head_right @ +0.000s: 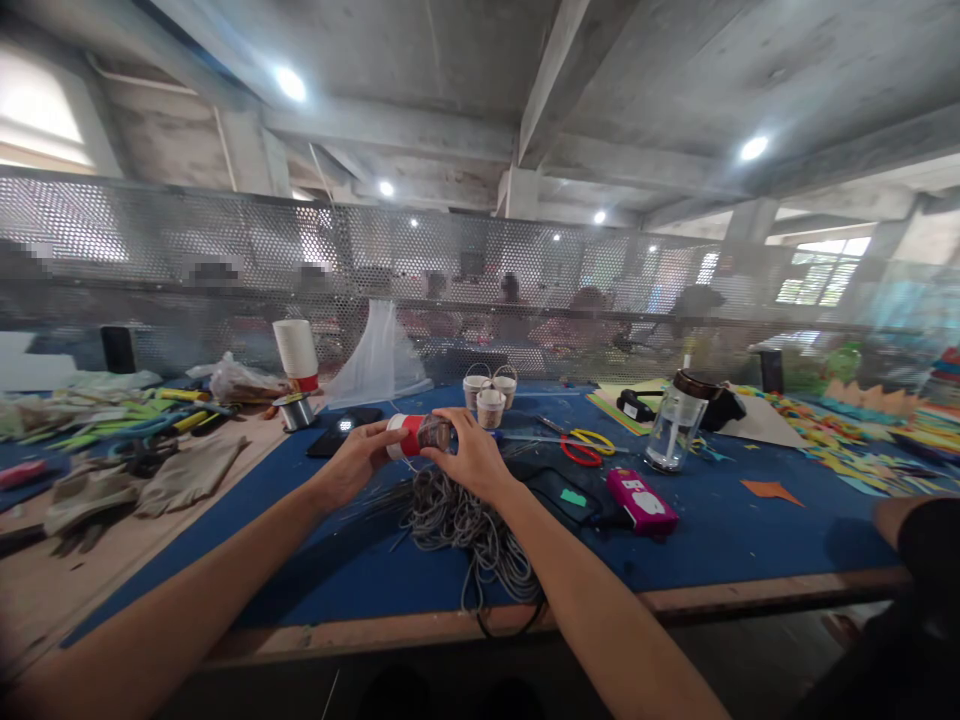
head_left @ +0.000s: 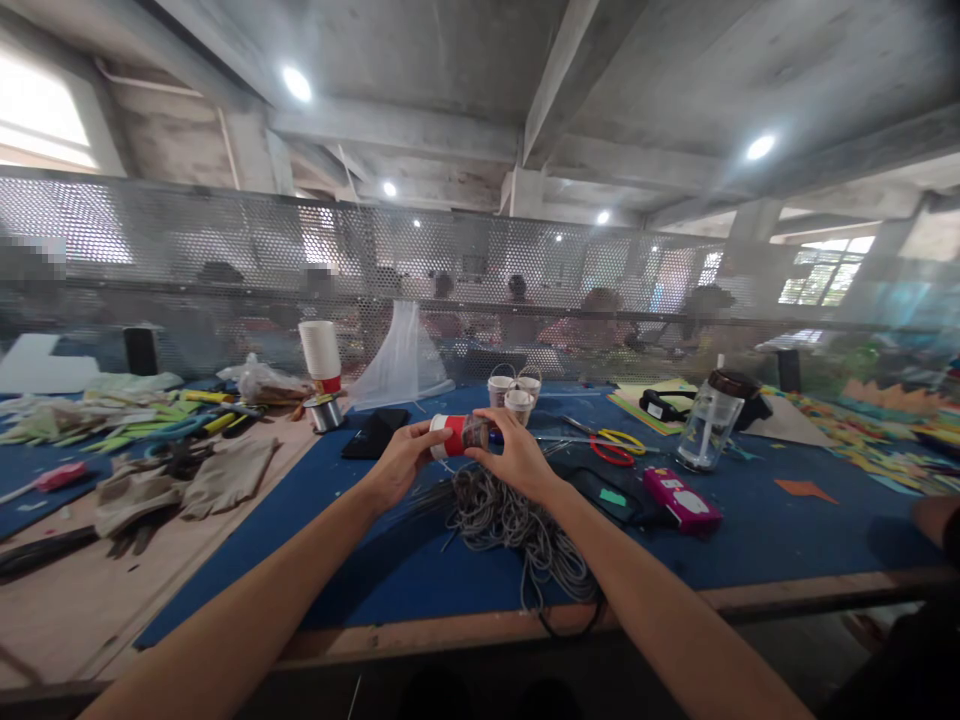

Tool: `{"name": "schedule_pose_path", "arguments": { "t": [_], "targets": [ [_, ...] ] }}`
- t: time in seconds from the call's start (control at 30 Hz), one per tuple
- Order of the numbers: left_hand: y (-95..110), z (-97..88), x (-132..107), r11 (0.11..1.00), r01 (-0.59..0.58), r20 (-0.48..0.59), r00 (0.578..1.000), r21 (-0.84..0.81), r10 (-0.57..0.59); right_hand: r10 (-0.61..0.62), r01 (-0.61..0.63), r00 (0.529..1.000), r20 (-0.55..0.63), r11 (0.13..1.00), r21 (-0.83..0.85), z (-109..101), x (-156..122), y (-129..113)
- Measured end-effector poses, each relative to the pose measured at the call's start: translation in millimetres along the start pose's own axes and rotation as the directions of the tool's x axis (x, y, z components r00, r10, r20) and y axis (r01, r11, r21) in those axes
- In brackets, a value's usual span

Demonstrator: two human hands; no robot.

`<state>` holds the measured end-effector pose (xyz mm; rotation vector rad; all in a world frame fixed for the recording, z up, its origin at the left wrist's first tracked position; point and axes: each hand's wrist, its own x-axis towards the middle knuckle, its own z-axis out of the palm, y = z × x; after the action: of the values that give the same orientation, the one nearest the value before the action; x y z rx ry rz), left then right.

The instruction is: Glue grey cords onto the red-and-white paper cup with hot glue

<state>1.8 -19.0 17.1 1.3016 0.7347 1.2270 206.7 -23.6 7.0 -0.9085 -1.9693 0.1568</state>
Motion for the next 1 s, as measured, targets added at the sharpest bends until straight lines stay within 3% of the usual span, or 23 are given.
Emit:
{"name": "schedule_pose_path", "arguments": {
  "t": [0.4,1.0],
  "targets": [
    [-1.8,-0.3,1.6,0.999,-0.029,-0.021,0.999,-0.022,0.029,-0.134,0.134,0.981,-0.14,0.991,-0.009,-3.6,2.3,0.3],
    [0.7,0.7,1.2,0.998,-0.061,-0.078,0.995,-0.019,0.059,-0.096,0.099,0.979,-0.18,0.995,0.012,-2.2,1.9,-4.4]
  ]
}}
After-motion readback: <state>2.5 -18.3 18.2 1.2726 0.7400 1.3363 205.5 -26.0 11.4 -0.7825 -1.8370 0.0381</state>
